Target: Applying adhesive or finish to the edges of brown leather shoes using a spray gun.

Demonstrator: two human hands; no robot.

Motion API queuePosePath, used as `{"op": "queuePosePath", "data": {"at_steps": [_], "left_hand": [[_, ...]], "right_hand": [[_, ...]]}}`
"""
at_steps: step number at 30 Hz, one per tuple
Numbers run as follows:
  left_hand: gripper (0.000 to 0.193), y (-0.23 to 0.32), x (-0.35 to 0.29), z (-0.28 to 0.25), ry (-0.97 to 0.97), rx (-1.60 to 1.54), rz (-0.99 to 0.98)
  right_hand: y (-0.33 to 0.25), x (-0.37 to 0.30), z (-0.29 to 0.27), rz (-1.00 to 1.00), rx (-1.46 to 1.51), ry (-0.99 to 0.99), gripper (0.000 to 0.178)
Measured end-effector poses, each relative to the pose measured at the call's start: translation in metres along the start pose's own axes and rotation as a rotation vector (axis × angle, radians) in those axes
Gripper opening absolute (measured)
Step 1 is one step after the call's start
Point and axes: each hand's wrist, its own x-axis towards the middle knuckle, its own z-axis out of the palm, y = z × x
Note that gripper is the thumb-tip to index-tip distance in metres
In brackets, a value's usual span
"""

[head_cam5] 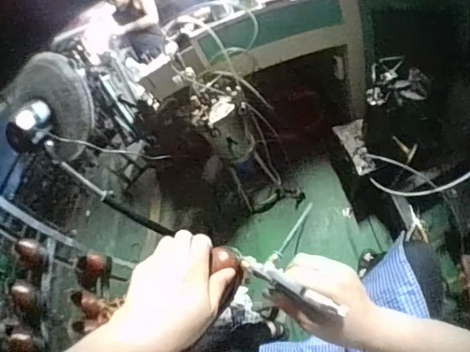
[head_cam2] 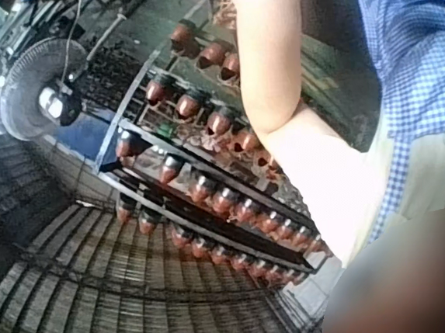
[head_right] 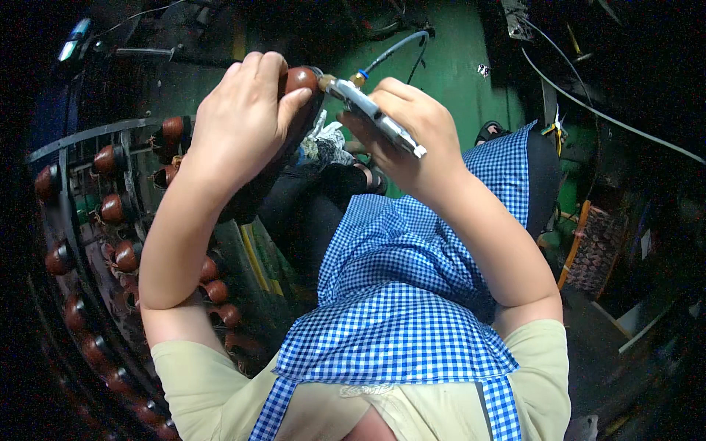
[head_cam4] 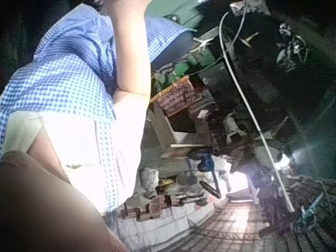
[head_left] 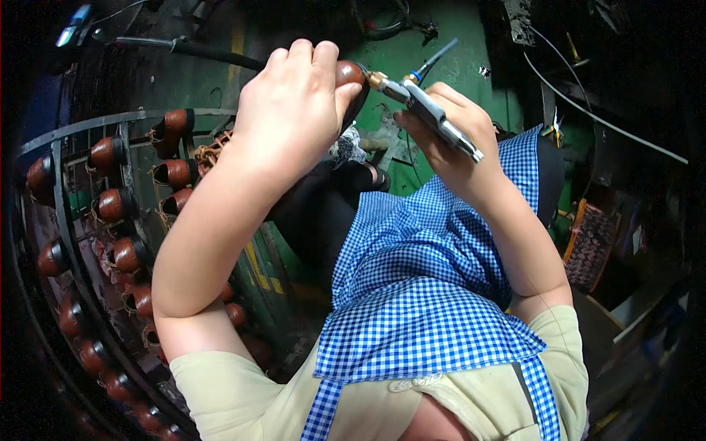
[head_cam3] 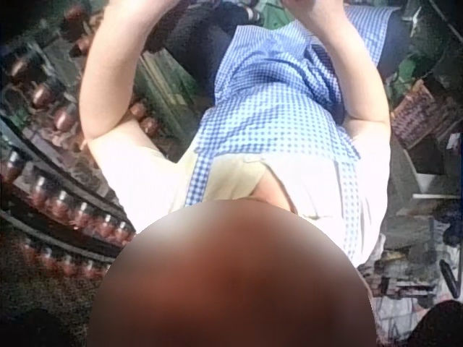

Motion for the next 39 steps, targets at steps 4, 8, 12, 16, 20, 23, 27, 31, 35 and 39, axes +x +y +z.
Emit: {"op": "queuePosePath", "data": {"at_steps": [4,8,12,16,20,23,27,31,35,39], "left_hand": [[0.036,-0.015,0.011,0.01,-0.04,0.085,-0.045],[0.044,-0.029,0.025,0.009,-0.151,0.1,-0.156],[0.05,-0.045,0.034,0.011,-0.254,0.082,-0.233],[0.056,-0.069,0.04,0.017,-0.325,0.111,-0.258],[0.061,-0.091,0.041,0.022,-0.363,0.016,-0.317],[0.062,-0.109,0.034,0.034,-0.255,-0.004,-0.3],[0.059,-0.111,0.035,0.026,-0.364,-0.204,-0.448],[0.059,-0.118,0.029,0.031,-0.353,-0.234,-0.475],[0.059,-0.128,0.025,0.037,-0.328,-0.271,-0.512],[0.059,-0.139,0.023,0.044,-0.294,-0.314,-0.556]], "right_hand": [[0.011,0.011,0.019,0.002,-0.011,0.024,0.017],[0.012,0.021,0.032,0.017,0.023,0.036,0.018],[0.014,0.028,0.044,0.016,0.016,0.066,0.02],[0.01,0.025,0.054,0.033,0.006,0.042,0.02],[0.008,0.018,0.064,-0.006,0.022,0.034,0.014],[0.004,0.012,0.069,-0.013,0.021,0.028,0.013],[-0.001,0.004,0.073,0.002,0.055,0.025,0.011],[-0.011,-0.006,0.075,0.08,0.075,-0.021,0.022],[-0.011,-0.015,0.08,0.032,0.071,-0.011,0.02],[-0.015,-0.023,0.082,0.01,0.044,-0.042,0.018]]}}
